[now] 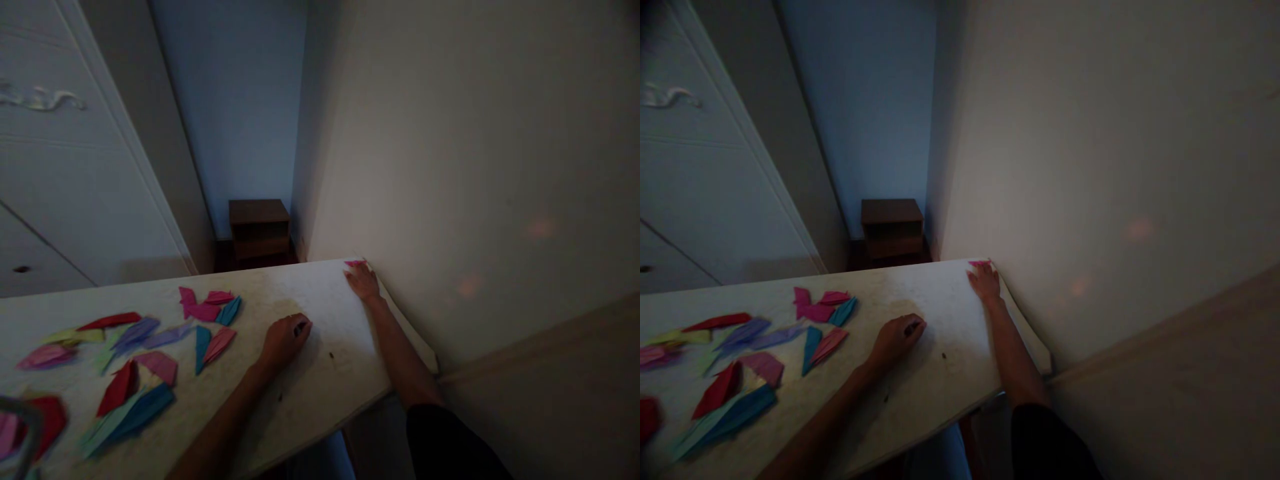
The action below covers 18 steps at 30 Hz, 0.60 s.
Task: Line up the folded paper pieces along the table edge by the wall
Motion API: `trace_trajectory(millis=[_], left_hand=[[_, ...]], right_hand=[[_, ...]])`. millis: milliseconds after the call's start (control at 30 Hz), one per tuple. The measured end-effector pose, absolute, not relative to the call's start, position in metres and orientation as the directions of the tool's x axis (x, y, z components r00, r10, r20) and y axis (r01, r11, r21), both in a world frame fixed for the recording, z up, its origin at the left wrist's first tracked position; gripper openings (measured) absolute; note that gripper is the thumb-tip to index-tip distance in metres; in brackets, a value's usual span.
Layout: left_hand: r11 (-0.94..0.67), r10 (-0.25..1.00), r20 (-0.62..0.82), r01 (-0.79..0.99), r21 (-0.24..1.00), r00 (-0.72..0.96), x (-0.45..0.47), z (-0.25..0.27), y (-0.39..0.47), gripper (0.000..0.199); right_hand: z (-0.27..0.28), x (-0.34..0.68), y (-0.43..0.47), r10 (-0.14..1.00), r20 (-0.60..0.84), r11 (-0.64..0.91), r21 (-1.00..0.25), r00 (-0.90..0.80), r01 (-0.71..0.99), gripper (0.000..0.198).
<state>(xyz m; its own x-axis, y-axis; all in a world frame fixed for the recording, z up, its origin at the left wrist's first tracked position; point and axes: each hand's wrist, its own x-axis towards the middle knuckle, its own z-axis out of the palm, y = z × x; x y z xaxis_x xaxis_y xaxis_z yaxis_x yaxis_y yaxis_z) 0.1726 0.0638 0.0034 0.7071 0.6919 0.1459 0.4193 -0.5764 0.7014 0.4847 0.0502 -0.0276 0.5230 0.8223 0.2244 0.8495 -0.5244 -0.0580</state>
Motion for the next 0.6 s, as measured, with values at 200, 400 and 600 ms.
trace_trajectory(millis=[200, 400, 600], left_hand=[[-0.559, 0.697, 0.144, 0.407, 0.723, 0.702, 0.172, 0.008, 0.064, 0.024], [-0.571, 0.688, 0.129, 0.422, 0.704, 0.714, 0.171, 0.007, 0.065, 0.027], [-0.575, 0.692, 0.158, 0.404, 0.712, 0.705, 0.171, 0.003, 0.065, 0.025]], right_hand=[[-0.036, 0.491, 0.051, 0.803, 0.273, -0.518, -0.119, 0.530, 0.847, 0.056], [-0.039, 0.493, 0.053, 0.798, 0.275, -0.517, -0.148, 0.537, 0.843, 0.060], [-0.039, 0.492, 0.051, 0.816, 0.270, -0.492, -0.142, 0.512, 0.859, 0.058]])
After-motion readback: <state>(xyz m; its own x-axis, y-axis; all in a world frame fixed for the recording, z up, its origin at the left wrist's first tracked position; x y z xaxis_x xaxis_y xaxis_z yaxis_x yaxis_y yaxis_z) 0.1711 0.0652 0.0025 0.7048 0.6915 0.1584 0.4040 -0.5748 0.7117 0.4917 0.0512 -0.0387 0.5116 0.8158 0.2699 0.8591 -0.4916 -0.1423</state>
